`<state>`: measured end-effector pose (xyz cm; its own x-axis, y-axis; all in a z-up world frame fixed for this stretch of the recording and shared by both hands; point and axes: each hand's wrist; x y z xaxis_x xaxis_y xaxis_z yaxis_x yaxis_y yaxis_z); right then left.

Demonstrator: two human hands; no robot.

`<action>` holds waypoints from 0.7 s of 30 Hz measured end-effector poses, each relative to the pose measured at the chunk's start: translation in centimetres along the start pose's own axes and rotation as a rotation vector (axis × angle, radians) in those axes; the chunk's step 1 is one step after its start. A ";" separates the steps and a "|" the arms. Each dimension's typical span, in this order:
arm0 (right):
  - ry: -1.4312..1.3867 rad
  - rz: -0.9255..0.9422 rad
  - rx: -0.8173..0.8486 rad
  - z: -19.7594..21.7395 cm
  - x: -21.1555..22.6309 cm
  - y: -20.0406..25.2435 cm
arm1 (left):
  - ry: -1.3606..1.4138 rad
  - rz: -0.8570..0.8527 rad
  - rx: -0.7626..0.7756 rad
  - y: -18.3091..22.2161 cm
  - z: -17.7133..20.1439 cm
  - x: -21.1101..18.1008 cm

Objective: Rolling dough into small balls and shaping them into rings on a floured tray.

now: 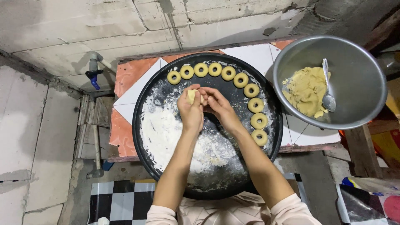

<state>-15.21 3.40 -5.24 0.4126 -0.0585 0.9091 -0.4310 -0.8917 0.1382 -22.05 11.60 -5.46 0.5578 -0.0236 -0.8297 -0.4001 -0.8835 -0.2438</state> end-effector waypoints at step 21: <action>0.214 0.124 -0.198 0.2 -0.4 0.5 | 0.236 0.058 0.038 -0.3 0.0 -0.5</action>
Point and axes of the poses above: each hand's wrist, its own y-axis away from the middle knuckle, its own z-axis out of the back of the hand, x = y × z, and after that the axes turned 12 degrees about -z, right-handed
